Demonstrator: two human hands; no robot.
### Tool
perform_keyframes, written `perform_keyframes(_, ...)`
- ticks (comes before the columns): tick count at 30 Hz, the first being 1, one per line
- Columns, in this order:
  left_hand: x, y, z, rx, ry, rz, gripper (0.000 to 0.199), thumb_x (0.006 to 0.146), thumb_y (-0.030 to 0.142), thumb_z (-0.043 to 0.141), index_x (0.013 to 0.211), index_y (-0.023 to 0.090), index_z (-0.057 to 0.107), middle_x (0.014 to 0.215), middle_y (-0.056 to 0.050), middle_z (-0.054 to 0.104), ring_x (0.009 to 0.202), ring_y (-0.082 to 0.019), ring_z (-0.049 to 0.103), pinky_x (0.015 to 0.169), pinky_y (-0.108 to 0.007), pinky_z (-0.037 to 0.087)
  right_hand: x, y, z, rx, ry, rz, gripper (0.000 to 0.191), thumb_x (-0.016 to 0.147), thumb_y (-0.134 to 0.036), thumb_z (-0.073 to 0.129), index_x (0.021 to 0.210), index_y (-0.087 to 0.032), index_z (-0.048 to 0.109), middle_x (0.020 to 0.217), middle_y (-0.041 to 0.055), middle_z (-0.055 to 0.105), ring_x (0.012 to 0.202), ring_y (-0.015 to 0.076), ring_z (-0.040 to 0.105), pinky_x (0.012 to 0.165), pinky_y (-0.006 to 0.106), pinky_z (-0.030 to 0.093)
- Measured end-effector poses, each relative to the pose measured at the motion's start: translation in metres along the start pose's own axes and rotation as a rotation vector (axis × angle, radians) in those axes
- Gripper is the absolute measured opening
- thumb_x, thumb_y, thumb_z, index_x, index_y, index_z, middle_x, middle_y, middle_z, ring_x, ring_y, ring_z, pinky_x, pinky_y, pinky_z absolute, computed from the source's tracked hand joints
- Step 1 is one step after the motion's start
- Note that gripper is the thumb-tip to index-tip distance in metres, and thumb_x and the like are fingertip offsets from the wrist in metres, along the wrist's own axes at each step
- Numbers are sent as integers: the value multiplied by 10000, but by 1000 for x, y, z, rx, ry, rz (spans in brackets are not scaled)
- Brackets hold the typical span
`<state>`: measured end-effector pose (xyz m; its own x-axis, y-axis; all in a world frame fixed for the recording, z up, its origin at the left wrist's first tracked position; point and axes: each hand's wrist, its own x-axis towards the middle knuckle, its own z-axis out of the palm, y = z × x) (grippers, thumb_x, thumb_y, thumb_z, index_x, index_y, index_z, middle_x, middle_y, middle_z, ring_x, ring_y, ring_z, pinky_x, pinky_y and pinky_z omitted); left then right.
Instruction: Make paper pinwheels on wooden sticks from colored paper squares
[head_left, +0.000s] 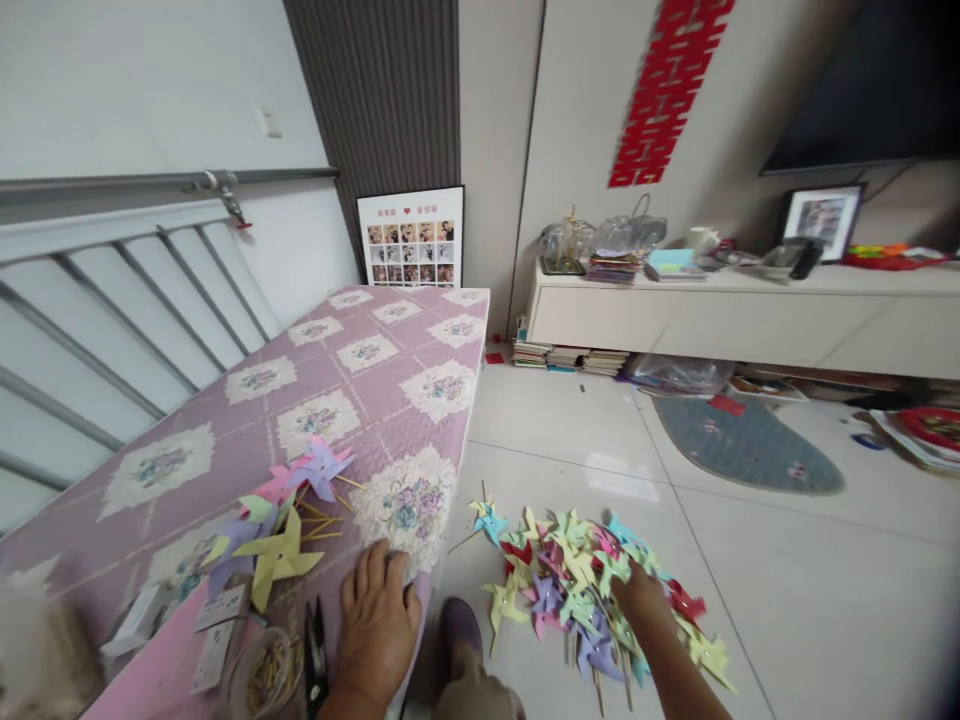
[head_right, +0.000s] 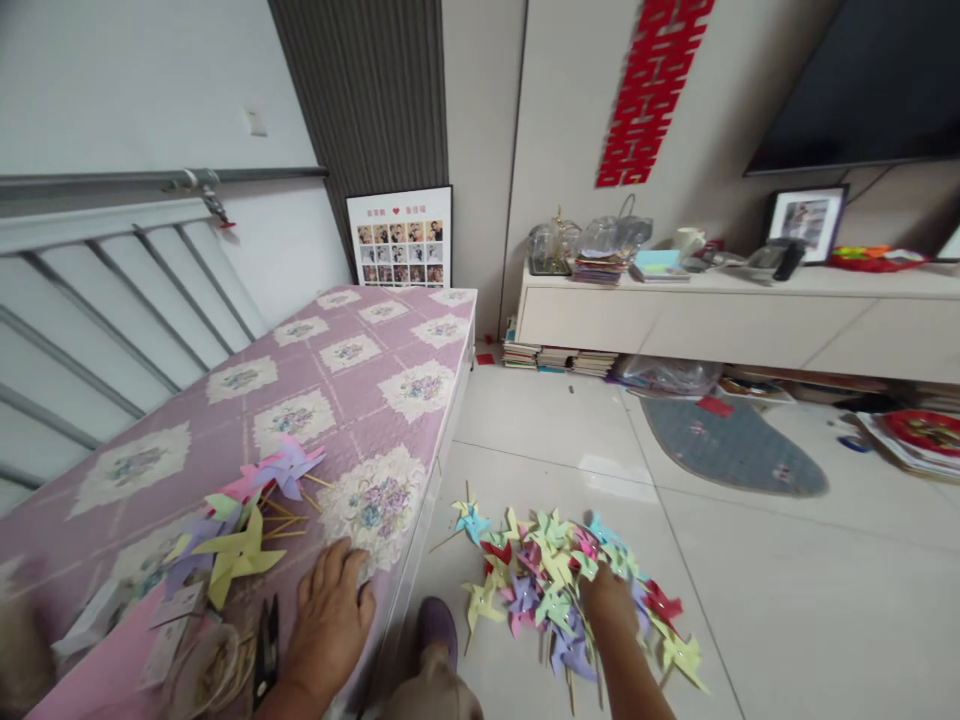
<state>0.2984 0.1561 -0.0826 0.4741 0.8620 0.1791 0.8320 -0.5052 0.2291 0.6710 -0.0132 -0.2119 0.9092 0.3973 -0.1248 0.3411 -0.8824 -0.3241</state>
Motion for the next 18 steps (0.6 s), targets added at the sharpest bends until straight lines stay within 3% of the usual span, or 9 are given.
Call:
perform_keyframes(3,1,0,-2,-65,-21,-39,329,855,231,459,1151,232,602,1352,-90,512,1301,-255,372,1065,-449,278,6,-76,-6,90,12,-215,454,804,-281,459,1191,-79,583,1080,228,667,1062,347,629,887,482,494)
perform_keyframes(6,4,-1,-5,-133,-65,-75,339,840,275,498,1163,243,594,1384,-82,490,1331,-264,333,1098,-464,230,-8,-181,-17,195,3,-505,506,850,-328,422,1299,-107,496,1225,199,609,1123,308,591,963,476,454)
perform_keyframes(9,7,-3,-9,-205,-109,-97,364,832,325,515,1180,239,582,1422,-81,453,1354,-281,299,1117,-489,201,-54,-285,-28,264,-101,-845,528,874,-369,446,1342,-124,467,1326,168,555,1222,262,516,1038,404,400)
perform_keyframes(11,9,-5,-11,-240,-140,-109,382,845,348,493,1195,225,582,1441,-88,434,1365,-293,286,1127,-506,188,-95,-340,-31,258,-229,-1064,550,849,-406,517,1352,-187,478,1368,117,538,1274,245,464,1072,382,353)
perform_keyframes(14,11,-8,-9,-286,-206,-141,517,884,437,416,1343,211,491,1471,-113,408,1387,-324,262,1142,-546,157,-149,-394,-26,182,-413,-1251,769,711,-452,690,1408,-271,421,1410,79,503,1301,262,427,1056,394,345)
perform_keyframes(18,14,-14,-5,-374,-314,-138,659,918,540,272,1486,207,261,1543,-151,286,1439,-366,139,1151,-599,92,-181,-428,-7,41,-508,-1215,986,575,-498,782,1439,-254,374,1528,170,301,1373,394,268,1016,561,289)
